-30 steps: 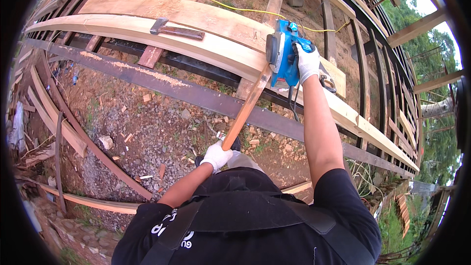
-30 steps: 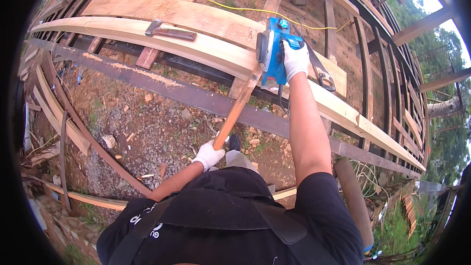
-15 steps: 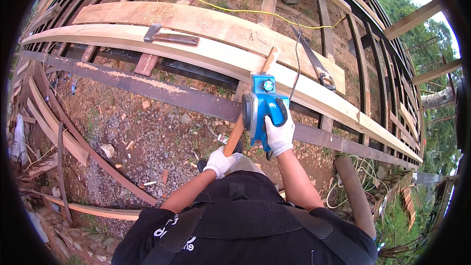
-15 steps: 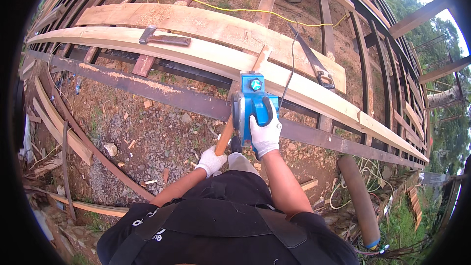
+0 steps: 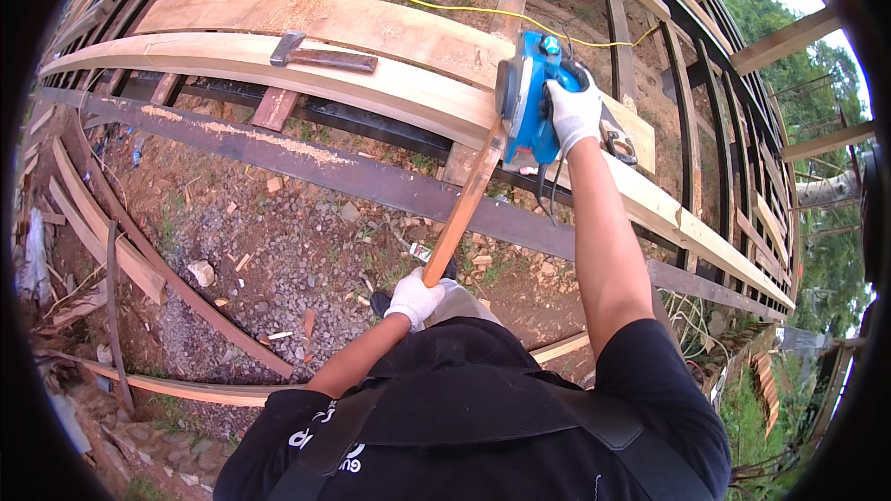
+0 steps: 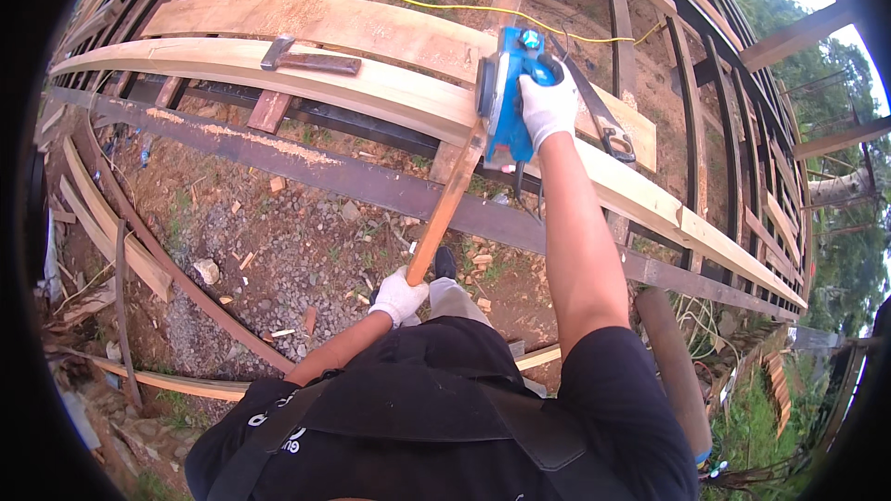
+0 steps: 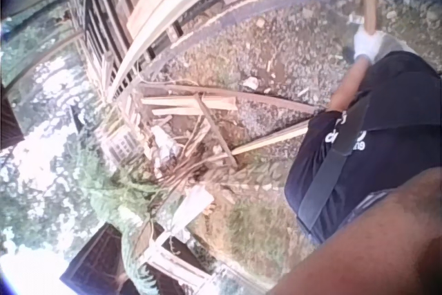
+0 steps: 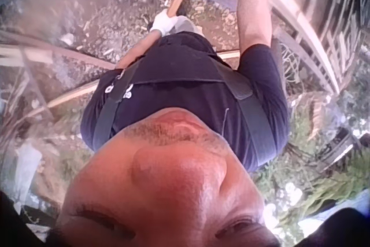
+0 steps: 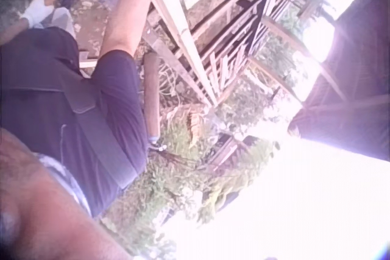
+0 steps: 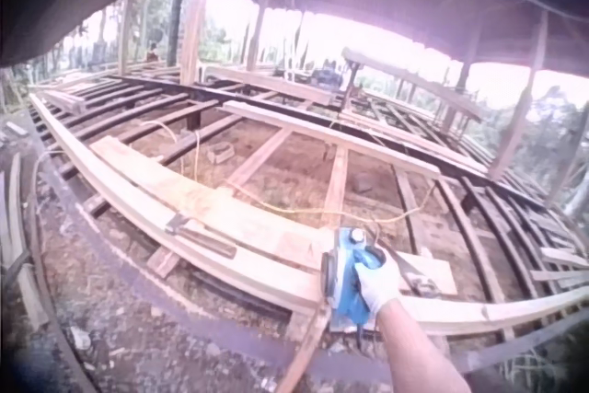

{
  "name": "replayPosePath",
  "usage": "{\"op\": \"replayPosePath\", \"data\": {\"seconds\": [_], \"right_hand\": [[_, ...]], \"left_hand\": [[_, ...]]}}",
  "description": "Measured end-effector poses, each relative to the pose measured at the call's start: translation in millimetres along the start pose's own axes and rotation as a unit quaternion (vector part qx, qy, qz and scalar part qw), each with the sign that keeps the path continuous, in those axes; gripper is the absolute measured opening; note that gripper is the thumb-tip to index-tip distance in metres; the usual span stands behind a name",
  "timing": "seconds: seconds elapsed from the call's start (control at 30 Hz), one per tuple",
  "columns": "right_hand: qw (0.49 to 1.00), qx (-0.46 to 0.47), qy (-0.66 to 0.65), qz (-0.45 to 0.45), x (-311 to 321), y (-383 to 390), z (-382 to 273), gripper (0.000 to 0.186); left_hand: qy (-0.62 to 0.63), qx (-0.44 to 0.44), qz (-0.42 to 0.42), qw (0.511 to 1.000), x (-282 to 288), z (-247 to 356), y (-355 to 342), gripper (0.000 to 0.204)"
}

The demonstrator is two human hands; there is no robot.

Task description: The person saws through a long wooden plank using a hand saw and then uses an electric planer to smooth the surface of the wood.

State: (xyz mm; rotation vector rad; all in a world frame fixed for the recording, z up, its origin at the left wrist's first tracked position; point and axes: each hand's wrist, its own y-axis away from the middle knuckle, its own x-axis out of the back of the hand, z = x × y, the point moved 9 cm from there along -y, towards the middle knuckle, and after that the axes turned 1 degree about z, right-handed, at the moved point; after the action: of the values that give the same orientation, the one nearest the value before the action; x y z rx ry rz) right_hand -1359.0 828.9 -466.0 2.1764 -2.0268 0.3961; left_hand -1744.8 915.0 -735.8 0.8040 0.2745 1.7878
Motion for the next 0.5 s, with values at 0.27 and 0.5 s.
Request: {"op": "replayPosePath", "data": {"seconds": [0.27,0.5], "right_hand": [[0.986,0.038,0.158,-0.027,15.3,183.6,43.3,0.055],[0.995,0.033,0.097,0.017,-17.2,-4.7,-18.5,0.045]], "left_hand": [[-0.004,-0.006,-0.006,1.0,-11.3,-9.5,-5.3,0.049],[-0.008,-0.01,0.021,1.0,-13.0,-16.1,-2.1,0.045]]}}
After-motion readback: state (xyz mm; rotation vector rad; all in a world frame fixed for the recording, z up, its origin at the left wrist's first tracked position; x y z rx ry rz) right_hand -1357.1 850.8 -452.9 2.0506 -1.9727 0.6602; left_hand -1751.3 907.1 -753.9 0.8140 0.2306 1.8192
